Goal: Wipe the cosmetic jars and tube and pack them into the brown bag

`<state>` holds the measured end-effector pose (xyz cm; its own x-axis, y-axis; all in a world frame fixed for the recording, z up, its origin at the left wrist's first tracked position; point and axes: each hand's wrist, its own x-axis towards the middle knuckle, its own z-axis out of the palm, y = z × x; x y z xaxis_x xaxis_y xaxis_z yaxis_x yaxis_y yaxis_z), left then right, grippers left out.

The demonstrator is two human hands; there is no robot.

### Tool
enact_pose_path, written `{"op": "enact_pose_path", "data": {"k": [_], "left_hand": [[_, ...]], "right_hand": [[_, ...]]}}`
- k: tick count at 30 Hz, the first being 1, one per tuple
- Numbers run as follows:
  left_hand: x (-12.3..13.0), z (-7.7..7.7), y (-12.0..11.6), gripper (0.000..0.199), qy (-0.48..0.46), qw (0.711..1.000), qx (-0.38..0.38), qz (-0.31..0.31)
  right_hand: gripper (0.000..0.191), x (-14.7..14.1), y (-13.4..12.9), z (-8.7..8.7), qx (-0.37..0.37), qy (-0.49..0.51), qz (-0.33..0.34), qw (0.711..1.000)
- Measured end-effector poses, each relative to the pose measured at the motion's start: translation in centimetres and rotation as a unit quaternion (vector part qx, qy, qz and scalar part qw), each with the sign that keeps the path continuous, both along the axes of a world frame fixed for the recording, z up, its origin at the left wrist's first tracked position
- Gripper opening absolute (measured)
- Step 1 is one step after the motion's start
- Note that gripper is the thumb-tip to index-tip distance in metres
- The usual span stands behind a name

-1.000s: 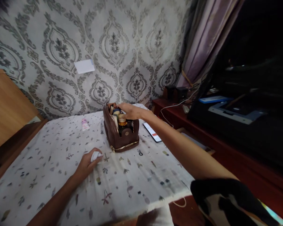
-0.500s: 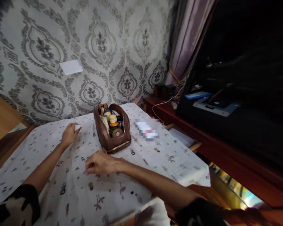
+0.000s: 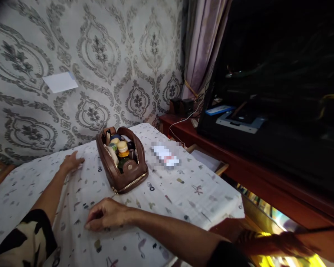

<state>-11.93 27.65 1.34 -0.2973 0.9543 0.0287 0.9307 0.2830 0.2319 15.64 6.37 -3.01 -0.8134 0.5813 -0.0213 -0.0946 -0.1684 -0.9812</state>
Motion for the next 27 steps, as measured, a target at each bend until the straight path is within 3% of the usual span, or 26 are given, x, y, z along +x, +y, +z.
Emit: {"op": "enact_pose_path", "data": {"k": [5,10,15,21,22,24,27], "left_hand": [[0.0,0.1,-0.1,0.074,-0.006,0.999,0.017,0.027],[0.5,0.5,-1.9,0.064,-0.027,0.996,0.055,0.070],[0.4,1.9,-5.3,0.052,-0.075,0.988,0.115,0.072],[2.6,3.8,-11.6,0.045,-0.173,0.969,0.178,0.003],[3.5,4.1,-13.1,0.048,-0.202,0.962,0.184,-0.012],[5.9,4.6,-16.2,0.054,-0.387,0.904,0.179,-0.036],[9.5,4.8,-20.6,0.056,-0.522,0.836,0.160,-0.052]], "right_hand": [[0.063,0.0,0.0,0.5,-0.046,0.004,0.001,0.999],[0.064,-0.4,0.4,0.5,-0.072,0.027,-0.007,0.997],[0.067,-0.7,0.6,0.2,-0.077,0.055,-0.064,0.993],[0.077,-0.9,0.6,-0.4,-0.094,0.084,-0.161,0.979],[0.077,-1.1,0.6,-0.4,-0.103,0.087,-0.179,0.975],[0.073,-1.7,0.5,-0.2,-0.126,0.100,-0.203,0.966],[0.059,-2.6,0.0,0.5,-0.198,0.127,-0.156,0.959]]}}
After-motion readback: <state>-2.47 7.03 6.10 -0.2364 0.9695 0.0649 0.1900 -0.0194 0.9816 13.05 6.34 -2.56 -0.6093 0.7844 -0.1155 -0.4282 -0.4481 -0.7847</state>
